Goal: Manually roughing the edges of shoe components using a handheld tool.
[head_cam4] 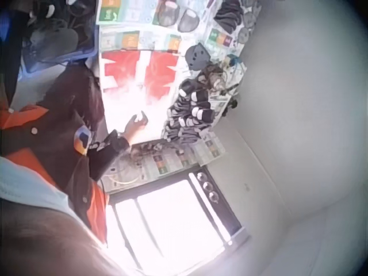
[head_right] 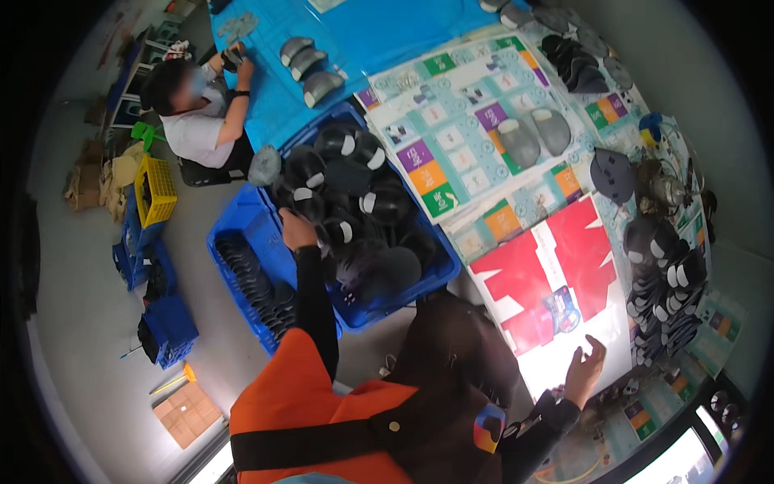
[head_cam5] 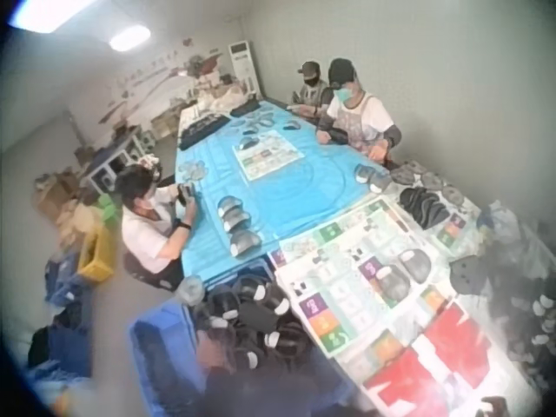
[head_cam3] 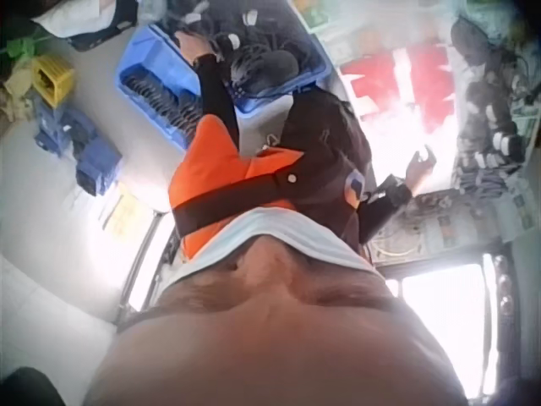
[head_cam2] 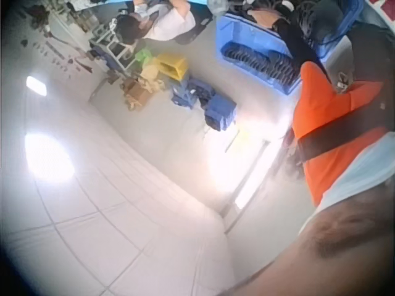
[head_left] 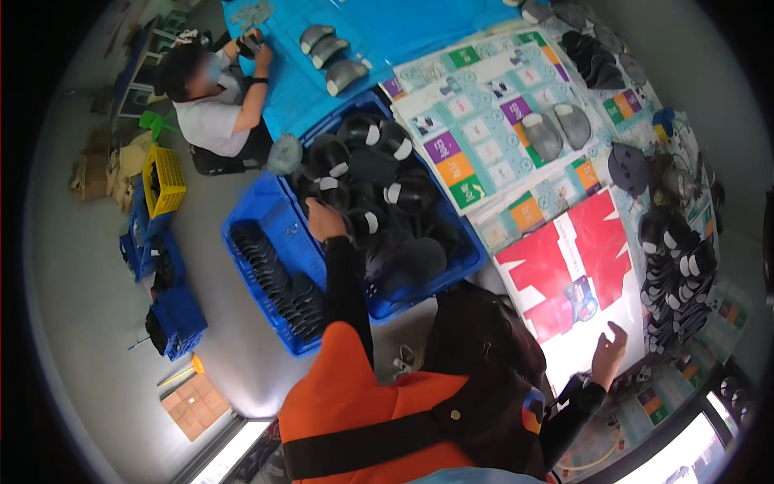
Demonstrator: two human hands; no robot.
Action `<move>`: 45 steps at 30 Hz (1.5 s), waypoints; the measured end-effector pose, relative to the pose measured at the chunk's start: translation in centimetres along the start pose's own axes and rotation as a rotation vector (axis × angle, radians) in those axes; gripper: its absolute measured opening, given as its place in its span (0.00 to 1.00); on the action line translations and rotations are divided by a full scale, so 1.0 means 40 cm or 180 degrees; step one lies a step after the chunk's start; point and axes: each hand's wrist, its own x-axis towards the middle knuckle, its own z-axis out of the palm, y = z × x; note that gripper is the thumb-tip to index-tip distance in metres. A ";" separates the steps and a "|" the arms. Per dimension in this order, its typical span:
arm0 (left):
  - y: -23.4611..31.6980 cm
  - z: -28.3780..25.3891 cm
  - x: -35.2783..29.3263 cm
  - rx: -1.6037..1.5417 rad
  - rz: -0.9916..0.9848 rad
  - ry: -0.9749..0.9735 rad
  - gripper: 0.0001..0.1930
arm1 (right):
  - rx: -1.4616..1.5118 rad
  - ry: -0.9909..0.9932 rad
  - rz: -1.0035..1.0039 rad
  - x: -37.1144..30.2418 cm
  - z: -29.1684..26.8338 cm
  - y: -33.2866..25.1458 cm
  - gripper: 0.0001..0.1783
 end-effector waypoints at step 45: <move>0.686 -0.613 -1.335 -0.1589 0.3825 -0.1617 0.12 | 0.0806 0.1549 0.0782 -0.108 0.103 0.118 0.27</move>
